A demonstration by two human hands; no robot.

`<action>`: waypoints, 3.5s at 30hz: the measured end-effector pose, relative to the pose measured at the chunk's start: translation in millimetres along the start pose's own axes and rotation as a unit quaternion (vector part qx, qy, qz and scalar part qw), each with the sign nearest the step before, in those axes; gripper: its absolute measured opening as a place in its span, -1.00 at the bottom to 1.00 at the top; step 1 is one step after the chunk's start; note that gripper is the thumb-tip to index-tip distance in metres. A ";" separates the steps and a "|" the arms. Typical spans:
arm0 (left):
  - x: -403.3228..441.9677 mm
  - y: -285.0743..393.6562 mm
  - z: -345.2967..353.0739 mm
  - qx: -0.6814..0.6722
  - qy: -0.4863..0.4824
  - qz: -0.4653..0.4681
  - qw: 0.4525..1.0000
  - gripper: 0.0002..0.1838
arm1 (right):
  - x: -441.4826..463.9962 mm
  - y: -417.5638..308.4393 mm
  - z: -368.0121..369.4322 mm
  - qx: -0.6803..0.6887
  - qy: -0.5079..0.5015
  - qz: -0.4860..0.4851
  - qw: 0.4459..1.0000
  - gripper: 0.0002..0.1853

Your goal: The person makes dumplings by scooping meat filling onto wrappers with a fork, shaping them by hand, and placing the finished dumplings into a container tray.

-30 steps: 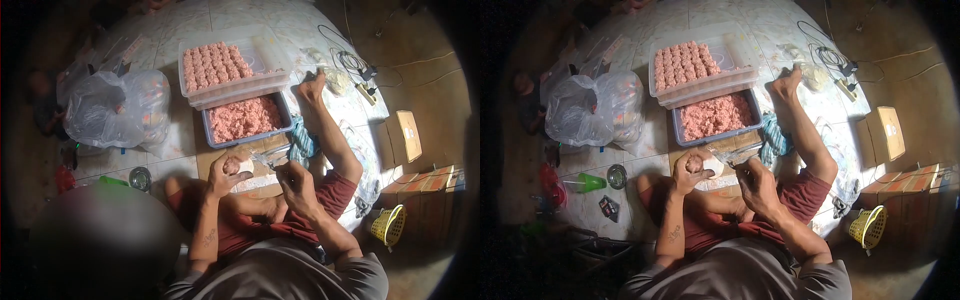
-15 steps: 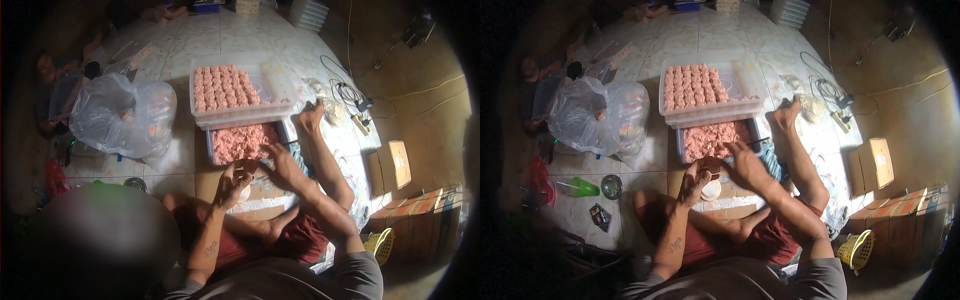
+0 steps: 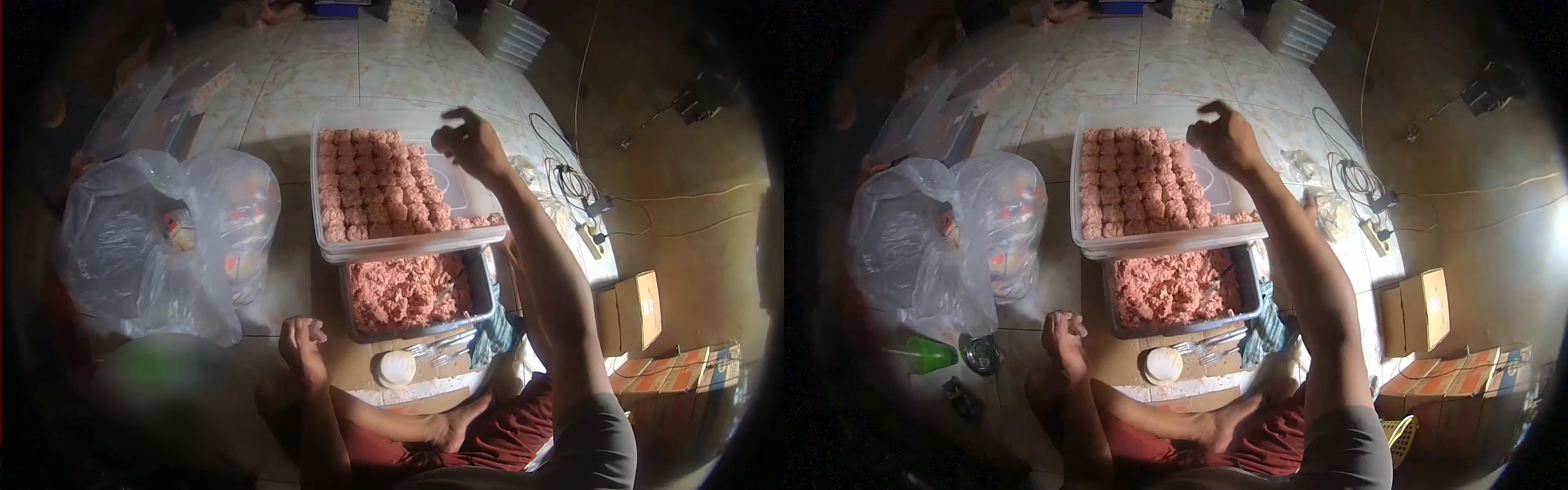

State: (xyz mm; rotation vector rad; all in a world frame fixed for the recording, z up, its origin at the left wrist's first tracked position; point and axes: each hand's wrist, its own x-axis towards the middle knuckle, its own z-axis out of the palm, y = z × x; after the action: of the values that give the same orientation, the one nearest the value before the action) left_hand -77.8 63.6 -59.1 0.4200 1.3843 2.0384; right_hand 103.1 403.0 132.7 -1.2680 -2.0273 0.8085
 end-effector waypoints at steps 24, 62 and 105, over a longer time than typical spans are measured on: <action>-3.3 -4.6 -8.3 -0.007 -0.020 -0.057 0.998 -0.84 | -147.1 -5.8 -42.1 -0.262 -0.178 -0.173 0.933 -0.79; -82.8 -85.3 3.8 0.482 -0.482 -0.068 0.728 -0.62 | -195.6 123.6 33.8 -0.341 -0.245 -0.222 0.880 -0.90; -89.6 5.2 61.0 -0.441 -0.286 -0.345 0.778 -0.09 | -308.6 21.7 5.5 0.105 0.017 -0.070 0.992 -0.91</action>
State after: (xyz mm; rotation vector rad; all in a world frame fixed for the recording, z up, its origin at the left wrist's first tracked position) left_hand 23.0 47.1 -22.5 0.0552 0.0700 1.4943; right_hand 221.1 126.4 59.4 -1.0048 -1.9227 0.9005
